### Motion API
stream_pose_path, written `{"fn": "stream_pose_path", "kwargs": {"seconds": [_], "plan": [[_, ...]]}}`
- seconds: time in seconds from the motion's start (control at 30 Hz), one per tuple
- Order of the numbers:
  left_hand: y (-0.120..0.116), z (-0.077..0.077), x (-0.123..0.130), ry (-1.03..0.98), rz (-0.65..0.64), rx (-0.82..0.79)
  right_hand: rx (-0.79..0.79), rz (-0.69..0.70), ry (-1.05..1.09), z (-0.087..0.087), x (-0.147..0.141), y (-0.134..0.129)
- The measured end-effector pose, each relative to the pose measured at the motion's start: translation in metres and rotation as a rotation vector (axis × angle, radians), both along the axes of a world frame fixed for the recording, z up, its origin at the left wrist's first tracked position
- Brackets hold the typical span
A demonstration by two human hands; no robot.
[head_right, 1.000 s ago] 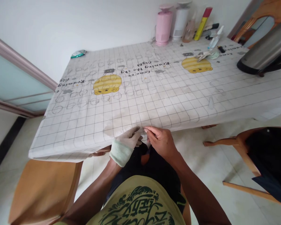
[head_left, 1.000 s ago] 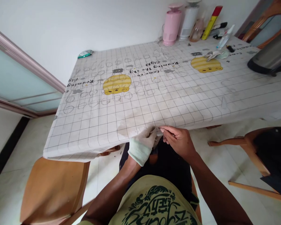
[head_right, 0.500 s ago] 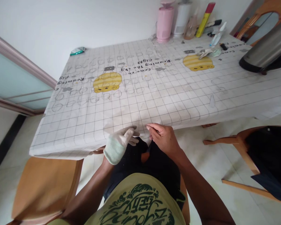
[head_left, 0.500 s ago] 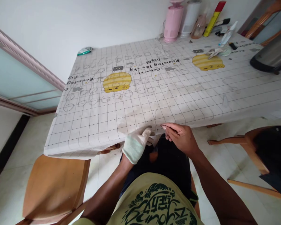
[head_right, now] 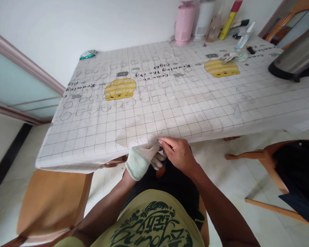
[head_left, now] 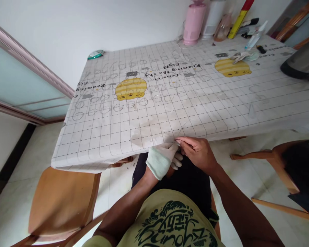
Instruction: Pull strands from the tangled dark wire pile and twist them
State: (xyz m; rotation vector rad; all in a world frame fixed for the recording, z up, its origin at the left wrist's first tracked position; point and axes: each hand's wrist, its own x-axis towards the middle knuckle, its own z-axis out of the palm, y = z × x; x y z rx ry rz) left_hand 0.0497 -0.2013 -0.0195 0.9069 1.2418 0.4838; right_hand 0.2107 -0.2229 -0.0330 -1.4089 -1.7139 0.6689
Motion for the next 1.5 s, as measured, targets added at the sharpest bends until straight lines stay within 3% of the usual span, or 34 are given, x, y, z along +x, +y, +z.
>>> {"fn": "stream_pose_path", "kwargs": {"seconds": [0.2,0.37,0.57,0.7,0.83,1.07,1.23,1.37,1.5], "plan": [[0.007,0.001,-0.001,0.008,-0.008,-0.085,-0.082,-0.014,0.063,0.001,0.006,-0.002],[0.004,0.002,-0.004,0.015,0.043,-0.054,-0.137,-0.058,0.179,0.0,0.005,-0.004],[0.005,-0.007,-0.012,-0.186,0.034,-0.088,-0.09,-0.084,0.195,0.004,0.0,-0.005],[0.006,-0.005,-0.01,-0.161,0.008,-0.099,-0.098,-0.081,0.168,0.003,0.001,-0.003],[0.003,0.0,-0.007,-0.024,0.005,0.042,-0.161,-0.092,0.198,0.004,0.01,0.003],[0.006,-0.007,-0.022,0.113,0.051,0.295,-0.195,-0.047,0.123,0.017,0.03,0.016],[0.021,0.013,-0.027,0.277,0.127,0.444,-0.078,-0.014,-0.048,0.015,0.036,0.014],[0.033,0.031,-0.009,0.5,0.088,0.631,0.063,-0.001,-0.2,0.011,0.027,0.007],[0.045,0.03,0.011,0.49,0.008,0.665,0.2,0.021,-0.33,0.006,0.011,0.0]]}}
